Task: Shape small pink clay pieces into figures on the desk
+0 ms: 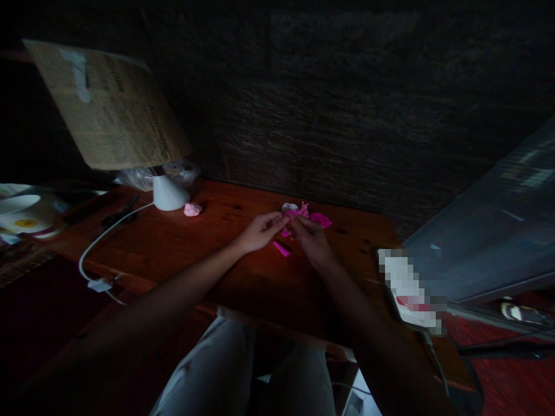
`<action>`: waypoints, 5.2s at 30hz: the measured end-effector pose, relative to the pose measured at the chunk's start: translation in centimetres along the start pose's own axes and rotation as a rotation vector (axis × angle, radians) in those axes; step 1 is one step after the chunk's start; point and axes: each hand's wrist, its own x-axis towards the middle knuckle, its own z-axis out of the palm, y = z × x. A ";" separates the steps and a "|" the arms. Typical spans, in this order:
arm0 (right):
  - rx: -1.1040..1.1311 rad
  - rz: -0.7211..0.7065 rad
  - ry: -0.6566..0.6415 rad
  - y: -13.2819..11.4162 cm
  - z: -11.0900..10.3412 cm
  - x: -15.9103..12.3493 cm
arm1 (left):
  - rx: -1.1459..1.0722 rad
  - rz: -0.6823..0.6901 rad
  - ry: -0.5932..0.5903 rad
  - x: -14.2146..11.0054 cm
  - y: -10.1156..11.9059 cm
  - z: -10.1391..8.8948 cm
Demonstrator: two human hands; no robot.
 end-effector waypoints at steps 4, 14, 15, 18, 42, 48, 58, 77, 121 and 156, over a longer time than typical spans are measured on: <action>0.066 0.050 0.017 -0.1 0.3 -0.1 | -0.059 -0.030 0.007 0.0 -0.1 0.0; 0.006 -0.067 0.096 0.1 0.6 -0.1 | -0.065 -0.021 0.013 0.0 -0.4 0.3; 0.021 -0.063 0.095 0.1 0.6 -0.2 | -0.072 -0.021 0.012 0.0 -0.4 0.3; 0.033 -0.052 0.085 0.0 0.7 -0.2 | -0.069 -0.049 0.033 0.1 -0.7 0.4; 0.025 -0.028 0.127 0.5 0.1 0.1 | 0.018 -0.021 0.089 0.0 -0.9 0.1; 0.066 -0.008 0.128 0.5 0.3 0.0 | -0.039 -0.067 0.068 0.2 -1.3 0.5; 0.175 0.030 0.250 -0.9 -1.5 0.5 | 0.180 0.005 -0.325 -0.3 -1.2 -2.1; 0.087 -0.098 0.195 -2.0 -1.5 0.2 | -0.500 -0.150 -0.007 0.2 0.3 -2.1; -0.070 -0.143 0.164 -1.4 -0.6 -0.4 | -0.445 -0.138 0.168 0.2 0.1 -1.4; -0.057 -0.157 -0.040 -1.4 -0.7 -0.5 | -0.513 -0.203 0.085 -0.1 0.2 -0.9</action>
